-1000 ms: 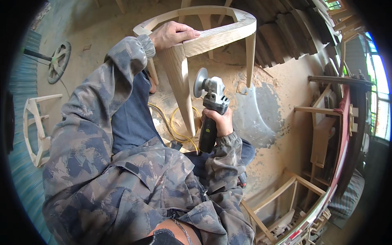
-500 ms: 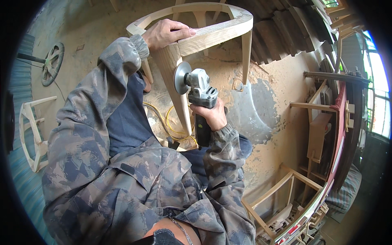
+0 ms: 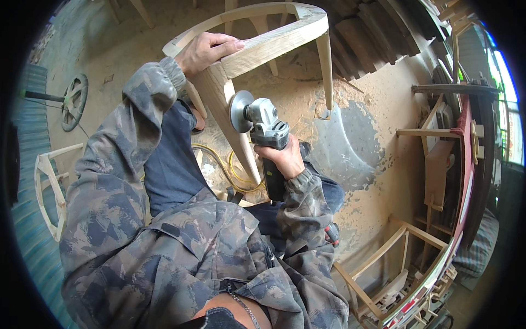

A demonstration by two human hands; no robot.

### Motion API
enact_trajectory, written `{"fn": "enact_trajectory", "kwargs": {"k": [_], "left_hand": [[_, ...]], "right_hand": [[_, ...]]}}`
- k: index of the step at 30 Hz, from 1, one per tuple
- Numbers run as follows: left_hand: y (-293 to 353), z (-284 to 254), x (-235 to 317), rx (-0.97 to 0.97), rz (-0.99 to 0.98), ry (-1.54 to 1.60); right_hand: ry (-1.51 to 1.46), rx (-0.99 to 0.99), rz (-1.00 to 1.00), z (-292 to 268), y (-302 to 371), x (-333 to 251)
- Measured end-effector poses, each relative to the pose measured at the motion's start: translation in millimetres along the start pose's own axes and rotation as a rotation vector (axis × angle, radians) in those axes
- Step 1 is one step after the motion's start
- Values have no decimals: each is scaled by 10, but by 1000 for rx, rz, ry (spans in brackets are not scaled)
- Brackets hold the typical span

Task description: Smooth the surface of a wooden chair frame using a power sander with a sanding disc.

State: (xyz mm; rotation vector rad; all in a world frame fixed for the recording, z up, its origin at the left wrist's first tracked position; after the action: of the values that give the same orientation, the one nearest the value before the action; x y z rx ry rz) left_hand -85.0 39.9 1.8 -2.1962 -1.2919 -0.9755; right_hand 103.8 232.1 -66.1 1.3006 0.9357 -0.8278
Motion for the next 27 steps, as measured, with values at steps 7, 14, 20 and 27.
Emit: {"fn": "enact_trajectory", "kwargs": {"k": [7,14,20,27], "left_hand": [[2,17,-20,3,9,13],[4,24,9,17,15,-16],[1,6,-18,12,-16,-22],[-3,-6,55,4,14,-15]], "right_hand": [[-183,-71,22,129,15,-144],[-155,-73,-10,179,-6,-241],[-2,-67,-61,141,-10,-295],[55,-54,-62,104,-40,-241]]}}
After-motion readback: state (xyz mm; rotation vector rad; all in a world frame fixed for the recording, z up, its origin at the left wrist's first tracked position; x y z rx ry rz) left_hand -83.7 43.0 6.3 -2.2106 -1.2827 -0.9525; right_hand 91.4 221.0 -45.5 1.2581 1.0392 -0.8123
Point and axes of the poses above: each hand's wrist, its own y-axis away from the middle knuckle, its own z-axis out of the palm, x = y × z, the point moved 9 cm from there along -y, towards the middle knuckle, and after that the axes turned 11 degrees about -y, right-handed, at the moved point
